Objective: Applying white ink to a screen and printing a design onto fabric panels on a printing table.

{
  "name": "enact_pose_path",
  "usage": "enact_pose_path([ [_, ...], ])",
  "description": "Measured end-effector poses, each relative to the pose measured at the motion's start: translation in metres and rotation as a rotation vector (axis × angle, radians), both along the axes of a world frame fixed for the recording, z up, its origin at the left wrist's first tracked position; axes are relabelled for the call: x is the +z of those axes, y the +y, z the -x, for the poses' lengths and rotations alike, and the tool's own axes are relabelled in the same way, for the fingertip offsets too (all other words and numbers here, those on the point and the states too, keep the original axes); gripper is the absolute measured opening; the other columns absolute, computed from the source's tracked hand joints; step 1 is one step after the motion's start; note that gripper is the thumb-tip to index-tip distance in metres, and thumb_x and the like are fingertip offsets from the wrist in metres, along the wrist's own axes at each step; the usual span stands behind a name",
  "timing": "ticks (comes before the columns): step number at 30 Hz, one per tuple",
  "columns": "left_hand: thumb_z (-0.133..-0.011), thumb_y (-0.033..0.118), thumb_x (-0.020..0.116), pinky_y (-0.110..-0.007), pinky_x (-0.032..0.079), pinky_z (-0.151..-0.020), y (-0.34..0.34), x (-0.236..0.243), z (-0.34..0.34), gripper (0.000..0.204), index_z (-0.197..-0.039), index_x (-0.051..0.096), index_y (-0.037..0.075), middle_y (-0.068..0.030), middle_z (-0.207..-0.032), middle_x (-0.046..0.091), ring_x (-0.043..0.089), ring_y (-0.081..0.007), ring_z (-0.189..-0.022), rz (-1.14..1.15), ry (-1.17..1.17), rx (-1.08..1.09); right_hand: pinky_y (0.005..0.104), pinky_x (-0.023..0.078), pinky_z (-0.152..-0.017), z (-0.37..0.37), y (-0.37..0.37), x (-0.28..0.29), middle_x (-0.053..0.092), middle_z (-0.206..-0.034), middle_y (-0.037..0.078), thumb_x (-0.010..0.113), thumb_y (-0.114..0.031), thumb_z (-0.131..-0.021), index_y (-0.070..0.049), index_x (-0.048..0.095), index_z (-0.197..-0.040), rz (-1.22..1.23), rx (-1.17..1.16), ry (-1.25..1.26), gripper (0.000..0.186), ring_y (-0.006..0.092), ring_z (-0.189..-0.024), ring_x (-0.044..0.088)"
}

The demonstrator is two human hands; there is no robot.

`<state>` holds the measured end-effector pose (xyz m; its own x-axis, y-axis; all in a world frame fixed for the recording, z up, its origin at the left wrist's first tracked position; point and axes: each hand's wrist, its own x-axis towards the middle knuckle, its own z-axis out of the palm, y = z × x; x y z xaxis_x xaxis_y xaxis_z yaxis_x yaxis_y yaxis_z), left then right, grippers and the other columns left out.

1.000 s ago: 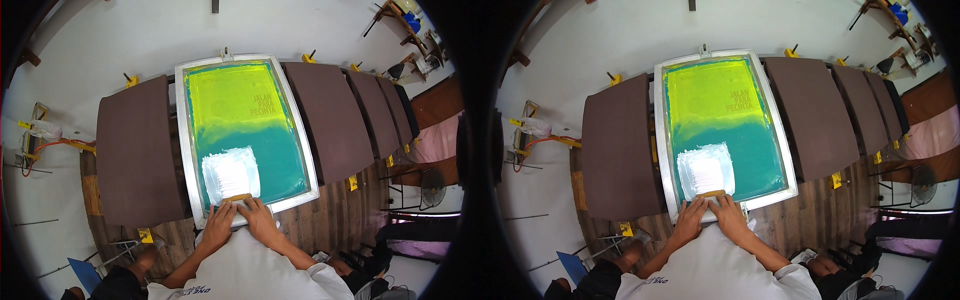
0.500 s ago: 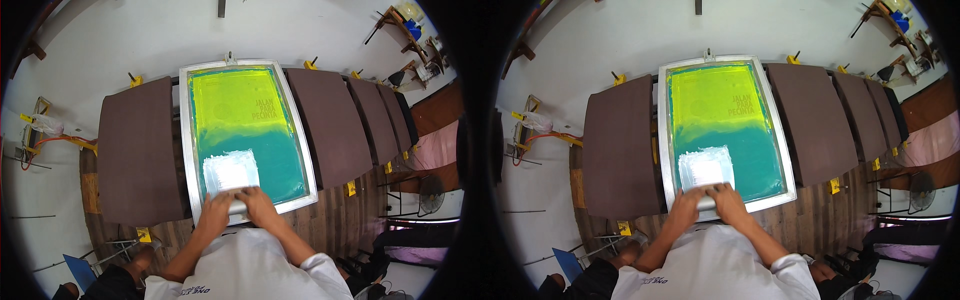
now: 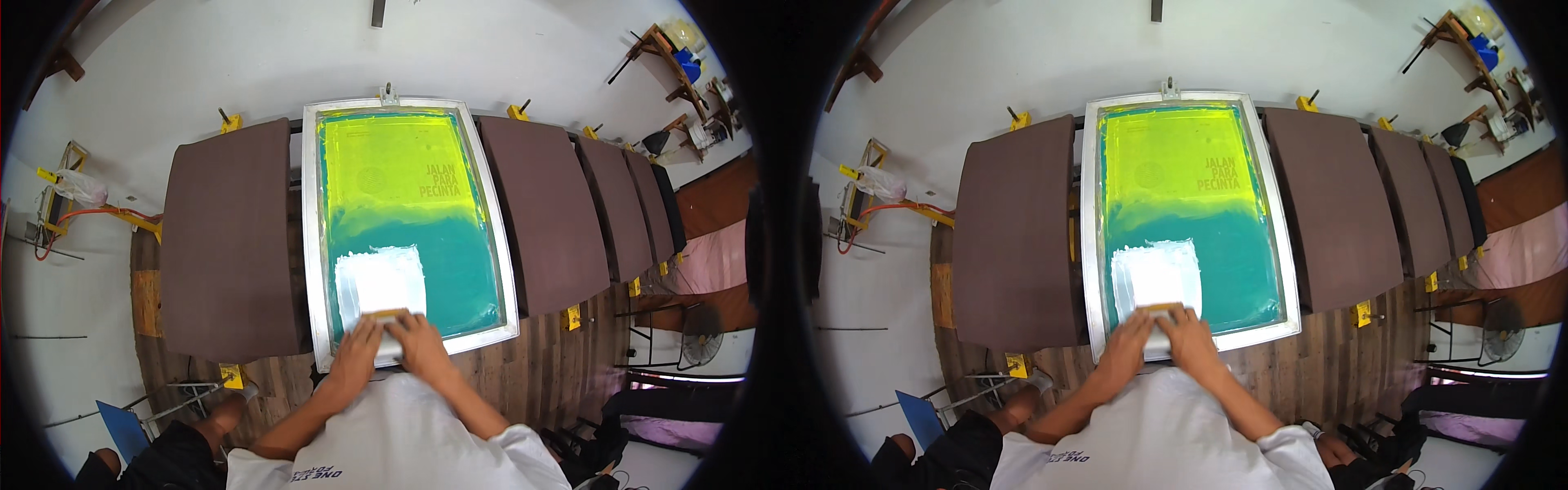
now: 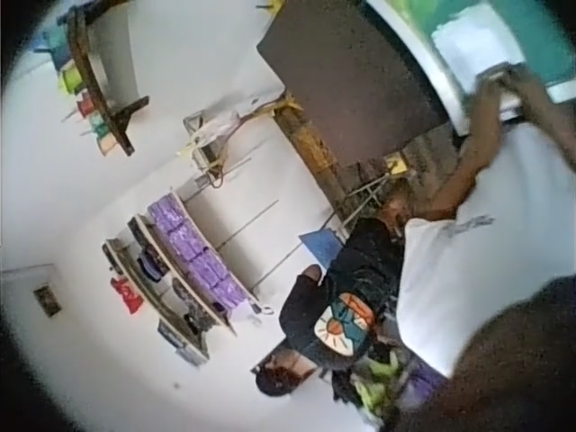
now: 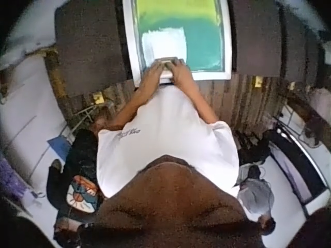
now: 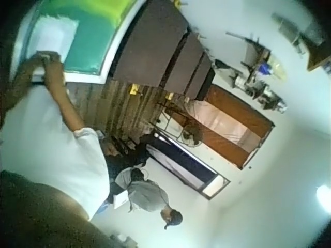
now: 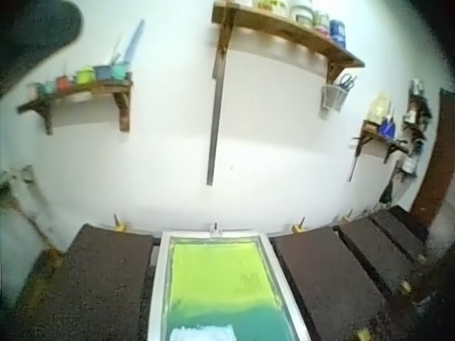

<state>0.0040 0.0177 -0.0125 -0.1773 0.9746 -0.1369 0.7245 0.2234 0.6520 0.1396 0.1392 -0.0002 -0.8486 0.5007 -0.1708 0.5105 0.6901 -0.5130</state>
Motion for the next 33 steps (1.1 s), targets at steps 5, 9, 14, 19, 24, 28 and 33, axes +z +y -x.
enact_pose_path([
  [5,-0.072,-0.012,0.057,-0.05,0.037,-0.11,-0.003,0.023,-0.002,0.06,-0.132,0.053,-0.005,-0.0244,-0.138,0.053,0.048,-0.0374,-0.133,0.112,-0.115,-0.037,0.05,0.051,-0.081,-0.013,-0.008,0.011,0.059,-0.116,0.015,0.063,0.001,-0.074,-0.012,0.064,-0.118,0.049,0.007,-0.014,0.046,0.0354,-0.108,0.057],
  [9,-0.071,-0.015,0.056,-0.045,0.045,-0.104,0.046,0.013,0.036,0.054,-0.123,0.06,-0.003,-0.0241,-0.125,0.062,0.058,-0.0403,-0.118,-0.034,-0.081,0.037,0.048,0.053,-0.078,0.032,0.043,0.016,0.066,-0.105,0.011,0.064,0.002,-0.072,-0.015,0.068,-0.112,-0.076,0.031,-0.062,0.043,0.0335,-0.102,0.061],
  [14,-0.072,-0.017,0.055,-0.044,0.051,-0.095,0.077,0.003,0.054,0.049,-0.119,0.062,-0.005,-0.0243,-0.122,0.062,0.062,-0.0416,-0.109,-0.147,-0.048,0.082,0.047,0.055,-0.078,0.054,0.075,-0.005,0.065,-0.106,0.011,0.067,0.003,-0.07,-0.012,0.069,-0.108,-0.086,0.021,0.019,0.041,0.0345,-0.103,0.06],
  [19,-0.071,-0.014,0.057,-0.049,0.039,-0.107,0.008,-0.02,0.009,0.063,-0.133,0.054,-0.002,-0.0248,-0.138,0.052,0.046,-0.0387,-0.134,-0.114,0.077,-0.009,0.0436,0.052,-0.093,0.007,0.014,-0.003,0.061,-0.124,0.018,0.069,0.004,-0.06,-0.007,0.064,-0.121,-0.02,0.006,-0.01,0.062,0.0385,-0.111,0.058],
  [24,-0.072,-0.009,0.062,-0.049,0.038,-0.108,-0.011,0.016,-0.004,0.062,-0.133,0.054,-0.003,-0.0246,-0.138,0.052,0.046,-0.0384,-0.133,0.085,-0.031,-0.056,0.0446,0.05,-0.093,-0.013,-0.016,0.018,0.063,-0.116,0.019,0.066,0.007,-0.064,0.001,0.065,-0.117,0.09,-0.018,0.025,0.053,0.0398,-0.107,0.058],
  [28,-0.072,-0.012,0.059,-0.047,0.042,-0.103,0.016,0.009,0.019,0.054,-0.125,0.06,-0.003,-0.0226,-0.125,0.062,0.055,-0.0365,-0.123,-0.08,-0.028,0.025,0.0456,0.051,-0.091,0.017,0.017,0.027,0.065,-0.113,0.021,0.065,0.007,-0.064,-0.001,0.066,-0.116,0.05,-0.004,-0.002,0.052,0.0403,-0.107,0.059],
  [33,-0.074,-0.017,0.051,-0.046,0.039,-0.11,0.054,-0.001,0.041,0.056,-0.129,0.056,-0.005,-0.026,-0.134,0.055,0.049,-0.0395,-0.13,-0.233,0.098,0.125,0.0457,0.052,-0.088,0.048,0.044,0.012,0.059,-0.127,0.016,0.064,0.008,-0.067,-0.005,0.06,-0.125,-0.162,-0.027,0.068,0.059,0.0366,-0.117,0.054],
])
